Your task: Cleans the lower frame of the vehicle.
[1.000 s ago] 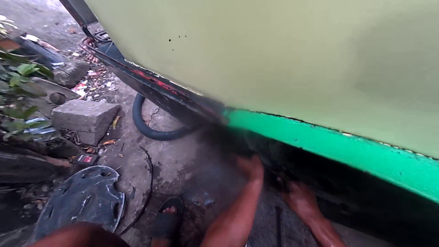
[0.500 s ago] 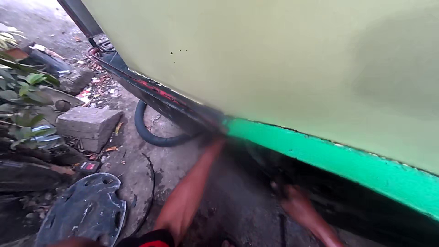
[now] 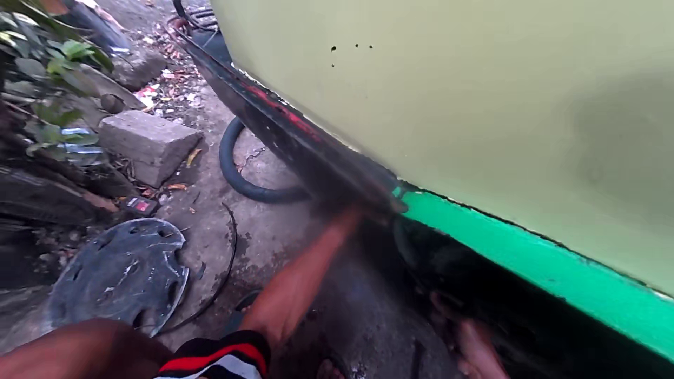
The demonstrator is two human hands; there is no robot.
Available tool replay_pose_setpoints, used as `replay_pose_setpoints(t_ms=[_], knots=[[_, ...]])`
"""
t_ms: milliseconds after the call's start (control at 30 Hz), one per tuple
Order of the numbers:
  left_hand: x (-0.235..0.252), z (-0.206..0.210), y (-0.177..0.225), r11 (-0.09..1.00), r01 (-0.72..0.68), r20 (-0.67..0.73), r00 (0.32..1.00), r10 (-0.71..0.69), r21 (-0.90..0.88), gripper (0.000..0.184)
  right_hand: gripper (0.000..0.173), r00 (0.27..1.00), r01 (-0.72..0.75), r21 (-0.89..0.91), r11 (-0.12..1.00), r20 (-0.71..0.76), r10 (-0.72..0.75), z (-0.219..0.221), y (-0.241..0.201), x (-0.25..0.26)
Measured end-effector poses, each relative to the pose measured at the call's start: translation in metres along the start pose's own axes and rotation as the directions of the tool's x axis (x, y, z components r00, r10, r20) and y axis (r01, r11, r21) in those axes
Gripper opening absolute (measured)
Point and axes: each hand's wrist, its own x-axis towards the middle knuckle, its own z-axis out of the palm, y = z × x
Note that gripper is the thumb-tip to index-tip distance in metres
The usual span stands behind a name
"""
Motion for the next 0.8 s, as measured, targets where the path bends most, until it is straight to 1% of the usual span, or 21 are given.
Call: replay_pose_setpoints(t_ms=[67,100,133,167,200,233,267,300,333,367,400,433,467,500,533,567,600,667,733,767,800], knots=[[-0.008,-0.003,0.014,0.998,0.054,-0.043,0.998,-0.052,0.033,0.027,0.032,0.999,-0.039,0.073,0.997,0.036,0.036,0.011,0.003,-0.006],[-0.006,-0.004,0.020,0.995,0.062,-0.043,0.997,-0.059,0.072,0.031,0.037,0.993,-0.079,0.112,0.991,0.095,0.069,0.015,-0.001,-0.009],[-0.002,-0.002,0.020,0.996,0.047,-0.033,0.998,-0.044,0.079,0.035,0.039,0.983,-0.129,0.138,0.982,0.150,0.108,0.018,-0.003,-0.010],[0.002,0.002,0.014,0.998,0.031,-0.024,0.999,-0.029,0.063,0.036,0.040,0.975,-0.168,0.147,0.975,0.174,0.142,0.022,-0.005,-0.013],[0.011,0.005,0.002,0.999,0.014,0.001,1.000,-0.014,0.036,0.039,0.039,0.977,-0.172,0.128,0.977,0.153,0.152,0.028,-0.005,-0.015],[0.024,0.009,-0.018,1.000,-0.013,0.036,0.999,0.013,0.012,0.042,0.037,0.985,-0.149,0.095,0.984,0.097,0.140,0.036,-0.002,-0.018],[0.033,0.013,-0.033,0.999,-0.053,0.043,0.998,0.053,0.002,0.043,0.036,0.994,-0.107,0.068,0.992,0.035,0.105,0.046,0.003,-0.021],[0.036,0.013,-0.041,0.996,-0.089,0.037,0.996,0.087,0.033,0.043,0.034,0.997,-0.072,0.062,0.995,-0.020,0.073,0.056,0.010,-0.023],[0.032,0.011,-0.039,0.993,-0.098,0.015,0.995,0.097,0.058,0.039,0.034,0.997,-0.040,0.071,0.997,-0.058,0.045,0.065,0.020,-0.023],[0.023,0.009,-0.031,0.989,-0.103,-0.040,0.993,0.107,0.105,0.033,0.033,0.996,-0.004,0.089,0.996,-0.092,0.012,0.073,0.030,-0.023],[0.011,0.007,-0.012,0.987,-0.075,-0.114,0.989,0.092,0.142,0.024,0.034,0.993,0.032,0.106,0.994,-0.120,-0.019,0.084,0.038,-0.022],[0.002,0.005,0.003,0.977,-0.028,-0.140,0.988,0.059,0.213,0.021,0.035,0.989,0.067,0.122,0.990,-0.140,-0.050,0.098,0.045,-0.022],[0.000,0.003,0.010,0.950,0.022,-0.110,0.994,0.013,0.313,0.023,0.034,0.985,0.094,0.133,0.987,-0.156,-0.073,0.115,0.049,-0.024],[0.002,0.003,0.007,0.912,0.067,-0.030,0.998,-0.060,0.405,0.028,0.032,0.982,0.113,0.141,0.984,-0.164,-0.089,0.131,0.054,-0.027],[0.005,0.003,0.001,0.884,0.067,0.017,0.996,-0.085,0.463,0.031,0.032,0.977,0.129,0.132,0.983,-0.185,-0.103,0.143,0.059,-0.028],[0.009,0.002,-0.002,0.875,0.036,0.030,0.998,-0.057,0.483,0.031,0.032,0.970,0.152,0.116,0.982,-0.207,-0.125,0.149,0.060,-0.025],[0.016,0.000,-0.001,0.877,0.018,0.027,0.999,-0.035,0.480,0.031,0.033,0.962,0.181,0.094,0.979,-0.225,-0.156,0.149,0.060,-0.019],[0.016,0.012,-0.017,0.943,-0.008,-0.012,1.000,0.013,0.333,0.030,0.033,0.940,0.217,0.074,0.973,-0.284,-0.188,0.149,0.074,-0.022],[0.031,0.018,-0.026,0.975,-0.103,-0.066,0.991,0.118,0.195,0.033,0.033,0.905,0.276,0.049,0.960,-0.350,-0.242,0.164,0.080,-0.010],[0.031,0.019,-0.033,0.980,-0.138,-0.069,0.987,0.148,0.143,0.032,0.033,0.890,0.287,0.031,0.958,-0.379,-0.254,0.172,0.088,-0.006],[0.032,0.019,-0.034,0.978,-0.143,-0.053,0.987,0.152,0.152,0.032,0.034,0.876,0.298,0.016,0.954,-0.401,-0.267,0.182,0.097,0.000]])
